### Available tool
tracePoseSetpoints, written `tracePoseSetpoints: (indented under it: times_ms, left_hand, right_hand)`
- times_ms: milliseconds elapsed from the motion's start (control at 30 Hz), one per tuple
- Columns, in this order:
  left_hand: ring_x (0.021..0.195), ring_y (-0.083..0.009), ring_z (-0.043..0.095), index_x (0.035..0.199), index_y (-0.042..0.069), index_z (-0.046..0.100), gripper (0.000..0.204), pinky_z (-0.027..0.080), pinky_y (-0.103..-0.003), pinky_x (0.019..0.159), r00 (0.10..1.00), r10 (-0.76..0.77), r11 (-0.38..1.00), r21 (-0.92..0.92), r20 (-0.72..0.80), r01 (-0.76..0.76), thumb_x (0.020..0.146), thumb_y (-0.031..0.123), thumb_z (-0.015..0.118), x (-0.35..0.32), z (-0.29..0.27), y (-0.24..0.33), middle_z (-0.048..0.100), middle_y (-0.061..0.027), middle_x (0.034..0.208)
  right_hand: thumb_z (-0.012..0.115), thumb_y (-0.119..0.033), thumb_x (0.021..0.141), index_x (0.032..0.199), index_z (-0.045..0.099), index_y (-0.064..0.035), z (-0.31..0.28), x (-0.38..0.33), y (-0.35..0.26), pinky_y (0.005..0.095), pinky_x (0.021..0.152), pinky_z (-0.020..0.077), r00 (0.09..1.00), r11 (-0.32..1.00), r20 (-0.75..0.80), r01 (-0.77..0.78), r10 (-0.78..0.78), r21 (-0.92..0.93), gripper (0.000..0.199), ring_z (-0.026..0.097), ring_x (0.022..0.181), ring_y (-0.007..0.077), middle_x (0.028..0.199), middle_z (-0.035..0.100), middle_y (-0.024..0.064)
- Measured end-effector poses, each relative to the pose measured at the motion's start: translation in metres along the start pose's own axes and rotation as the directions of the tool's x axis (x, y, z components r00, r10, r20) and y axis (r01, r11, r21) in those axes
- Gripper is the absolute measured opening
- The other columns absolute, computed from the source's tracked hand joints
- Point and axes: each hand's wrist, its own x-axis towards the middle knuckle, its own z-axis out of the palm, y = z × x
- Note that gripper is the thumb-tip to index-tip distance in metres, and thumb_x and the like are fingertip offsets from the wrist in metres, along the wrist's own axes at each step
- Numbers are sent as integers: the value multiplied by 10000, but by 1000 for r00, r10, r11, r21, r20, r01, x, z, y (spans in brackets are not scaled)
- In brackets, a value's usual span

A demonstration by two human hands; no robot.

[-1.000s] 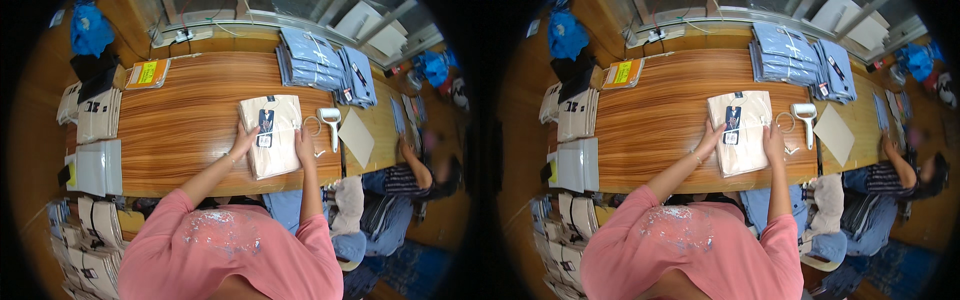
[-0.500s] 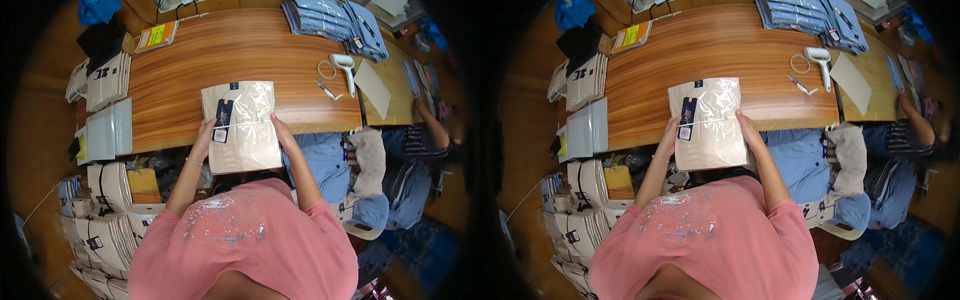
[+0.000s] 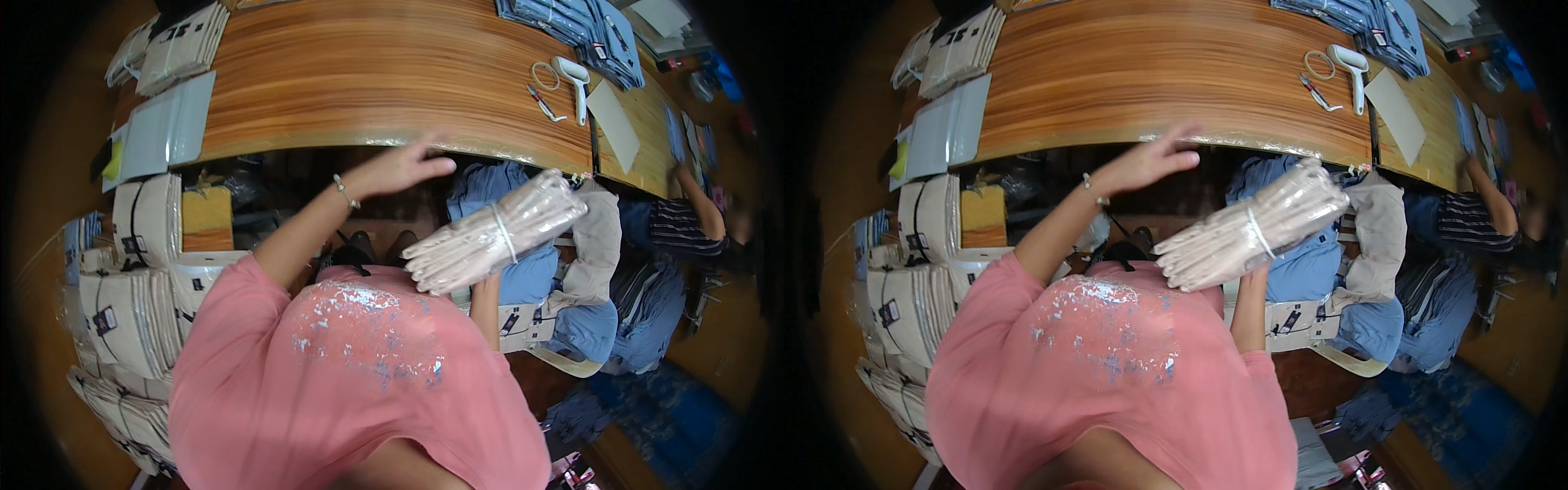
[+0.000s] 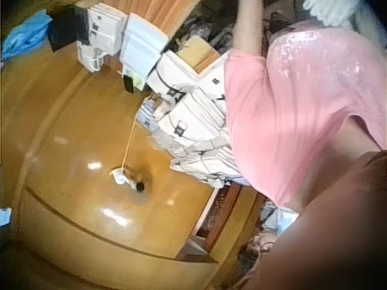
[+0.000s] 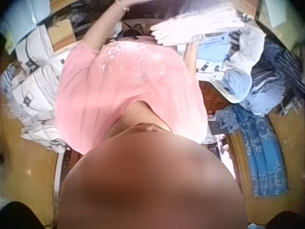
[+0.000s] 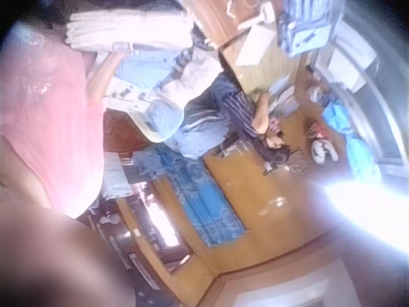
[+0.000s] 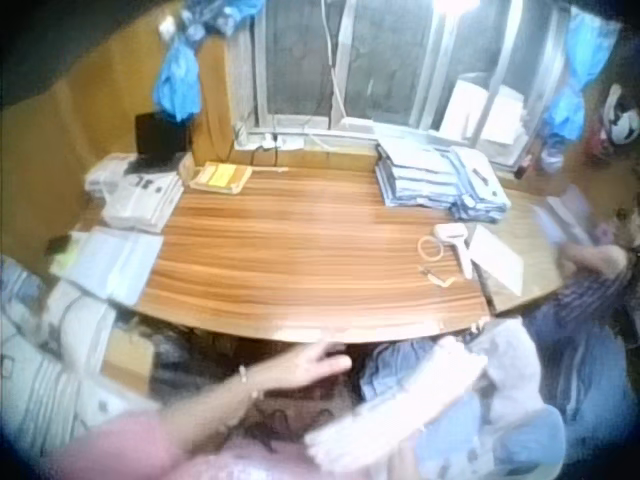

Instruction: The person folds a beige shirt on a wooden table, places a tag on it, and wraps it in a clear plastic bag. They then secure the package with a rubber band and write on a notebook before stacking the finished item.

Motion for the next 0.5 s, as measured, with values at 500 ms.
tracePoseSetpoints:
  times_ms: [500]
  left_hand:
    - [1364,-315,207,1387,168,341,595,135,-608,1048,836,309,158,891,-454,426,910,522,370,7,-76,-137,270,-128,1461]
  right_hand:
    - [430,-603,868,1357,359,-92,-205,129,65,378,998,388,996,993,-37,-74,78,89,710,484,1151,249,1302,471,96]
